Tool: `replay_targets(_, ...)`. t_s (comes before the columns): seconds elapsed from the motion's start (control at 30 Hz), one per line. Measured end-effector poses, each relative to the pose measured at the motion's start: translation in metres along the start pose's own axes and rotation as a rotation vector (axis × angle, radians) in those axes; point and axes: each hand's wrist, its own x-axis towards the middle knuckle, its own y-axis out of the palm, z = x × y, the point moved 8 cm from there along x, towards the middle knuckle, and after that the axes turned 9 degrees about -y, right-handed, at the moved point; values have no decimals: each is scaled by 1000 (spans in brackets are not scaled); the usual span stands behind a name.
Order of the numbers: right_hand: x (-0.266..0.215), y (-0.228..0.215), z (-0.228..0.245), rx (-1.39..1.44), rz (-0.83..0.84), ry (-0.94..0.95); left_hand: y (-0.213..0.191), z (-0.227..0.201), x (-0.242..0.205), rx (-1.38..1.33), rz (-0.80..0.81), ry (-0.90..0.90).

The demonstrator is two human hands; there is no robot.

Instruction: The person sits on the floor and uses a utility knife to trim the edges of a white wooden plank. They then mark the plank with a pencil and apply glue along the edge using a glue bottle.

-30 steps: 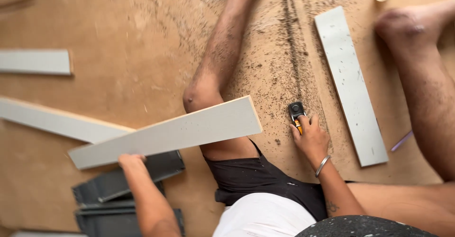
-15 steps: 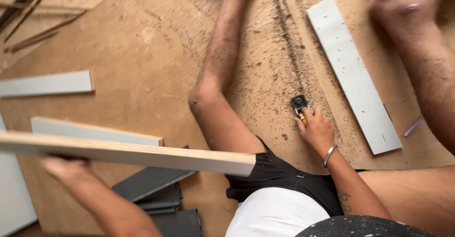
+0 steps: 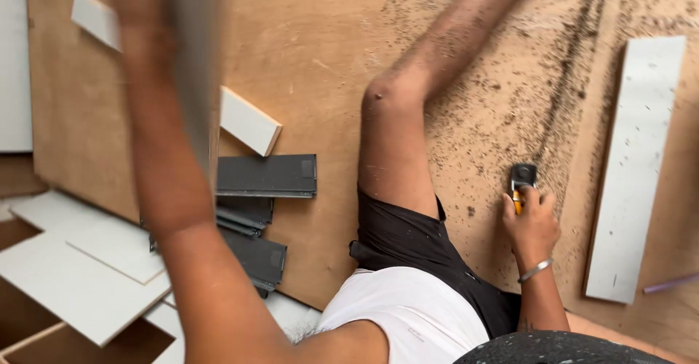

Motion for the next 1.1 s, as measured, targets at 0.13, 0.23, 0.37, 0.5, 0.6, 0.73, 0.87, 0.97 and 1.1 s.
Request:
replay_targets(0.13,3,-3,1,-27,56,30,210,-50,-68,315,37,46)
replay_targets(0.23,4,3,-4,-40,114,86,233,-38,-89,460,84,90)
replay_targets(0.37,4,3,-5,-29,149,115,235,20,-106,592,175,106)
replay_targets(0.5,3,-8,3,-17,96,110,225,95,-114,723,243,36)
replay_targets(0.6,2,-15,7,-6,74,96,226,146,-123,826,336,-14)
replay_targets(0.73,4,-19,13,17,69,91,228,195,-130,834,380,3)
replay_targets(0.87,2,-20,13,10,41,58,231,222,-136,776,349,-40)
replay_targets(0.97,1,-20,15,-3,44,60,228,248,-134,787,330,-89)
replay_targets(1.1,2,-25,19,-14,43,83,223,267,-135,804,337,-88)
